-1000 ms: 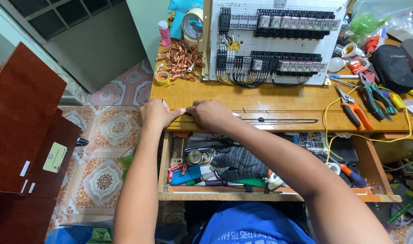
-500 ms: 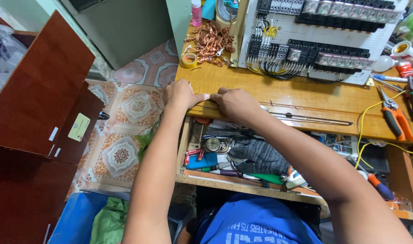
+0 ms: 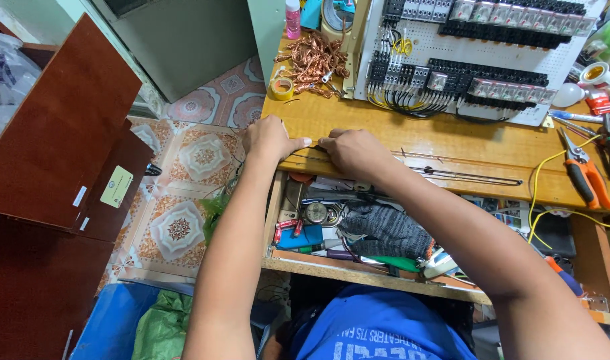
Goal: Stripping and cutting electrical wires to prepare them for a relay board assembly
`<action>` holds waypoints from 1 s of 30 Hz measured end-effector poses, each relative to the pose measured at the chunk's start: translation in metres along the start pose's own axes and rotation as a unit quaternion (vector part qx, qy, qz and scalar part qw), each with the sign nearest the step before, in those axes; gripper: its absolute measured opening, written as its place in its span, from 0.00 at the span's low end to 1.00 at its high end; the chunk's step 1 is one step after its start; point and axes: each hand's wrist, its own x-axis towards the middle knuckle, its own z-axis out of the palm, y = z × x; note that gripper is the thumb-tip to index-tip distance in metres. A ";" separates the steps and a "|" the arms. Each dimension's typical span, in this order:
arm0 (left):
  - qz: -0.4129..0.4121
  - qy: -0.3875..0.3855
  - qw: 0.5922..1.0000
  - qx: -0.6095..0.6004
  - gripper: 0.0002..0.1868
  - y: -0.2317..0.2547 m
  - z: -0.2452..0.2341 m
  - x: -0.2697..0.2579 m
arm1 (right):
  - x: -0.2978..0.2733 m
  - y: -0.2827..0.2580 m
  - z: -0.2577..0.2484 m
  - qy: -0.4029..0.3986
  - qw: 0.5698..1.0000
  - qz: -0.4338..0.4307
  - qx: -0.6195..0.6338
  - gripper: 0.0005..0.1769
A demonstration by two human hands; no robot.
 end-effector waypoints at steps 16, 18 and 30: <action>-0.015 0.007 1.000 -0.020 0.24 0.008 -0.008 -0.012 | 0.009 -0.006 -0.016 -0.042 0.996 0.028 0.067 0.10; -0.012 0.008 1.000 -0.013 0.24 0.008 -0.007 -0.010 | 0.009 -0.006 -0.017 -0.040 0.997 0.025 0.059 0.10; -0.039 -0.012 0.999 -0.013 0.23 0.007 -0.001 0.000 | 0.007 -0.012 -0.007 0.012 1.000 0.013 0.018 0.14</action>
